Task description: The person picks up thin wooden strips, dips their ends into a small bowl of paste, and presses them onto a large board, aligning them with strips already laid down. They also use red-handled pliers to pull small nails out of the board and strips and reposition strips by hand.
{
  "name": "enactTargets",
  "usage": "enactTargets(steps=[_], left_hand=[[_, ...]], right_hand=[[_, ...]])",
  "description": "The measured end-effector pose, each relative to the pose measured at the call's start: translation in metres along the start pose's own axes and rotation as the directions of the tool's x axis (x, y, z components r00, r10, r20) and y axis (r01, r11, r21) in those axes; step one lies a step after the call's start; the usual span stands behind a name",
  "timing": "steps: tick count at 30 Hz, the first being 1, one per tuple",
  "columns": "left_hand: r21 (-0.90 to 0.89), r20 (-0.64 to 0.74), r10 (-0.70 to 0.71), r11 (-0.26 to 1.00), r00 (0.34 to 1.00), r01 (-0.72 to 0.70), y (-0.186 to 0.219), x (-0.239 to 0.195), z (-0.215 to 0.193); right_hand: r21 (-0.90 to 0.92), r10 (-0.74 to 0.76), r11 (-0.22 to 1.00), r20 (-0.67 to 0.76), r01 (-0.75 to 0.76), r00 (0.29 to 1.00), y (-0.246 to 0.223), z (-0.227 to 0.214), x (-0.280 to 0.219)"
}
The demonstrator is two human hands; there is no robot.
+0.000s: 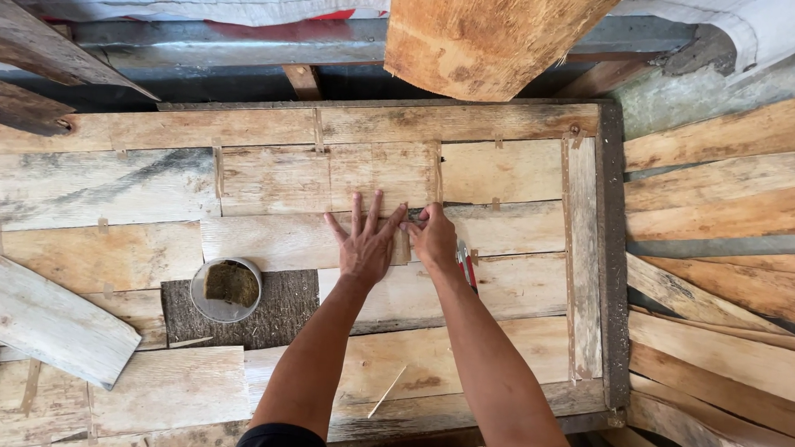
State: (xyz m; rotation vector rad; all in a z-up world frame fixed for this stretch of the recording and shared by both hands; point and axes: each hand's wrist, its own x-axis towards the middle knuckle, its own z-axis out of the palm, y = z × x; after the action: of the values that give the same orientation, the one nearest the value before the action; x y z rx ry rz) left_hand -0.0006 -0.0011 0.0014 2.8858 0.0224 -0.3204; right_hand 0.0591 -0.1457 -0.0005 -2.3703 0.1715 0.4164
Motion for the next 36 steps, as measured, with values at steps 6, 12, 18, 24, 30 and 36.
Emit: enactTargets(steps=[6, 12, 18, 24, 30, 36], left_hand=[[-0.009, 0.033, -0.01, 1.0, 0.999, 0.01, 0.001, -0.001, -0.006], [-0.008, 0.018, -0.017, 1.0, 1.0, 0.017, 0.002, -0.002, -0.004], [-0.029, 0.058, -0.027, 0.999, 0.998, 0.028, 0.002, 0.002, -0.009], [-0.027, 0.017, -0.022, 0.999, 1.0, 0.022, 0.003, -0.003, -0.009], [-0.03, 0.029, -0.027, 0.999, 0.999, 0.027, 0.004, -0.005, -0.013], [-0.018, 0.043, -0.026, 0.999, 0.999, 0.027, 0.003, -0.001, -0.007]], right_hand=[[-0.083, 0.036, 0.996, 0.022, -0.034, 0.999, -0.012, -0.006, 0.009], [-0.177, 0.071, 0.982, 0.074, -0.057, 0.995, -0.033, -0.026, 0.002], [-0.143, -0.048, 0.988, 0.086, 0.06, 0.995, -0.016, -0.021, -0.002], [-0.048, -0.131, 0.99, 0.088, 0.136, 0.987, 0.008, -0.009, -0.005], [-0.003, -0.233, 0.972, 0.108, 0.234, 0.967, 0.001, -0.019, -0.015], [-0.043, -0.298, 0.947, 0.253, 0.319, 0.92, 0.001, -0.029, -0.017]])
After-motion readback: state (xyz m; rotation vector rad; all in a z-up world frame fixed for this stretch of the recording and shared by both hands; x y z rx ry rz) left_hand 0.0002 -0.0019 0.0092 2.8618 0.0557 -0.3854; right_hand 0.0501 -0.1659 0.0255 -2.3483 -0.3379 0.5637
